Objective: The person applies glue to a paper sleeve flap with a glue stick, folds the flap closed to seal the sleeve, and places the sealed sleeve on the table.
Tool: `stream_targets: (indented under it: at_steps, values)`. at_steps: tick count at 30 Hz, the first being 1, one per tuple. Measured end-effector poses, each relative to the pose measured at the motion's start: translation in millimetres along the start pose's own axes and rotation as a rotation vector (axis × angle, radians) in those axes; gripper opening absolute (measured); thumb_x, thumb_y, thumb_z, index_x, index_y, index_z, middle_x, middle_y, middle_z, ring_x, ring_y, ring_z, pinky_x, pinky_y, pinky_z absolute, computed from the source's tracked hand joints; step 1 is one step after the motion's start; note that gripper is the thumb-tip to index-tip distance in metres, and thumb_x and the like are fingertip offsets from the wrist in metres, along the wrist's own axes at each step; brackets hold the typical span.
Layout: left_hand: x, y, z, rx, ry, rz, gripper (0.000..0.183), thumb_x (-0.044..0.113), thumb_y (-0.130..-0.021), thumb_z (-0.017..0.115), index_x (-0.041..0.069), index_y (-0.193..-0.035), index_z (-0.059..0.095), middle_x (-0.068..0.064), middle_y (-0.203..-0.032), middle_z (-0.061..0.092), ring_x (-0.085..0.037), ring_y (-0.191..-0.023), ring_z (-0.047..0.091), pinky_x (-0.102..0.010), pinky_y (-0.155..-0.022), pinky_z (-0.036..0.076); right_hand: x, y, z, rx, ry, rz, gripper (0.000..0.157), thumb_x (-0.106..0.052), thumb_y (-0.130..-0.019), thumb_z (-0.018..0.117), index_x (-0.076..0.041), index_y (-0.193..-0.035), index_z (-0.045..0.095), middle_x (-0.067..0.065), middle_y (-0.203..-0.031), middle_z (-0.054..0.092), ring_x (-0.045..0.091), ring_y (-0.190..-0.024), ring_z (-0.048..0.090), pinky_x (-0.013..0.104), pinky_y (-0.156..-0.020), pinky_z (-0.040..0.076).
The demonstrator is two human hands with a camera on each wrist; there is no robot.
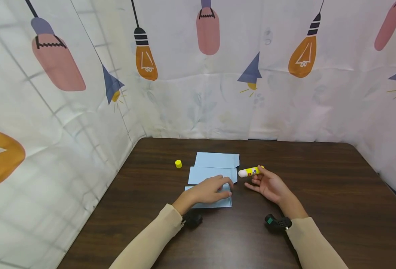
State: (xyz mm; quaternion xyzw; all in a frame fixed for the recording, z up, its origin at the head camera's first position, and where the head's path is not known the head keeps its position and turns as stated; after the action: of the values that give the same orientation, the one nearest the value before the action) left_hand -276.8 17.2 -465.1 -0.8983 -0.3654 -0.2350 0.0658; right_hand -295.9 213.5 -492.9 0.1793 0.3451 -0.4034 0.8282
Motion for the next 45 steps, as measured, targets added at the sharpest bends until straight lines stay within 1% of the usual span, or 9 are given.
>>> stream_targets:
  at_steps: [3,6,13,19,24,31,35,40,45]
  values:
    - [-2.6,-0.1,-2.1,0.018,0.019,0.010,0.027,0.045,-0.103,0.058,0.024,-0.120,0.062,0.005,-0.100,0.058,-0.006,-0.083,0.052,-0.021,-0.072,0.044,-1,0,0.6,0.012,0.002,0.001,0.037,-0.026,-0.115,0.020,-0.011,-0.119,0.054,0.002,-0.094,0.060,0.015,-0.088,0.058,0.049,-0.106,0.051]
    - [-5.7,-0.6,-3.0,0.025,0.018,0.006,0.027,0.046,-0.101,0.062,0.022,-0.115,0.065,0.006,-0.093,0.056,-0.006,-0.080,0.051,-0.020,-0.069,0.042,-1,0,0.4,0.023,0.003,0.003,0.036,-0.026,-0.115,0.021,-0.011,-0.118,0.053,0.002,-0.094,0.060,0.015,-0.088,0.058,0.049,-0.106,0.051]
    - [-10.5,-1.6,-3.5,0.024,-0.008,-0.006,0.020,0.037,-0.094,0.075,0.022,-0.105,0.067,0.005,-0.087,0.056,-0.006,-0.076,0.049,-0.019,-0.067,0.039,0,-1,-0.4,0.025,0.002,0.002,0.034,-0.027,-0.115,0.023,-0.012,-0.115,0.054,0.002,-0.094,0.060,0.014,-0.088,0.057,0.049,-0.106,0.051]
    - [-13.6,-0.8,-3.3,0.023,-0.006,-0.036,0.024,0.033,-0.089,0.081,0.021,-0.106,0.068,0.005,-0.086,0.056,-0.007,-0.076,0.049,-0.019,-0.067,0.039,1,-2,-0.5,0.039,0.017,0.004,0.032,-0.027,-0.114,0.025,-0.012,-0.115,0.053,0.001,-0.093,0.060,0.014,-0.088,0.058,0.049,-0.106,0.051]
    - [-15.0,-0.6,-3.2,0.026,0.009,-0.056,0.024,0.033,-0.088,0.082,0.021,-0.105,0.070,0.004,-0.085,0.056,-0.008,-0.075,0.049,-0.020,-0.067,0.039,0,-2,-0.2,0.047,0.026,0.007,0.033,-0.028,-0.114,0.026,-0.010,-0.119,0.053,0.001,-0.093,0.059,0.014,-0.088,0.058,0.049,-0.106,0.051]
    - [-17.7,-1.9,-1.4,0.022,0.024,-0.072,0.026,0.033,-0.086,0.084,0.020,-0.104,0.070,0.005,-0.083,0.055,-0.007,-0.074,0.048,-0.020,-0.066,0.040,1,-1,-0.6,0.054,0.024,0.007,0.031,-0.028,-0.114,0.026,-0.011,-0.117,0.053,0.001,-0.093,0.060,0.014,-0.087,0.059,0.049,-0.105,0.052]
    - [-16.6,-2.2,-1.3,0.017,0.044,-0.077,0.032,0.036,-0.084,0.086,0.019,-0.105,0.070,0.004,-0.083,0.055,-0.007,-0.073,0.048,-0.020,-0.064,0.040,1,-1,-1.5,0.059,0.021,0.006,0.031,-0.027,-0.114,0.026,-0.012,-0.117,0.053,0.001,-0.093,0.060,0.014,-0.087,0.058,0.049,-0.105,0.052]
    - [-14.5,-1.5,-0.8,0.007,0.037,-0.087,0.042,0.042,-0.079,0.089,0.019,-0.107,0.069,0.004,-0.083,0.056,-0.007,-0.071,0.048,-0.019,-0.063,0.040,0,0,-1.0,0.050,0.026,0.004,0.032,-0.027,-0.114,0.026,-0.011,-0.119,0.053,0.001,-0.093,0.059,0.014,-0.087,0.058,0.049,-0.105,0.052]
    - [-13.3,-0.8,-1.3,0.009,0.050,-0.101,0.041,0.040,-0.079,0.089,0.017,-0.108,0.069,0.005,-0.079,0.055,-0.006,-0.068,0.047,-0.019,-0.062,0.040,0,0,-1.0,0.046,0.034,0.005,0.031,-0.028,-0.114,0.026,-0.012,-0.118,0.053,0.001,-0.094,0.059,0.014,-0.088,0.058,0.049,-0.106,0.051]
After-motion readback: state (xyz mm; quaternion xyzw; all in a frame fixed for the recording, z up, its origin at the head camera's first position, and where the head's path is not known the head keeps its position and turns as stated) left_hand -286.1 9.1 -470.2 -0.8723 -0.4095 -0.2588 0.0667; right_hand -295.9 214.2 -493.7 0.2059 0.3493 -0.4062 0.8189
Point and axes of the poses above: each hand's wrist, its own y-axis away from the middle knuckle, its own z-axis out of the palm, x = y × z, the point moved 7 cm from there along -y, towards the middle knuckle
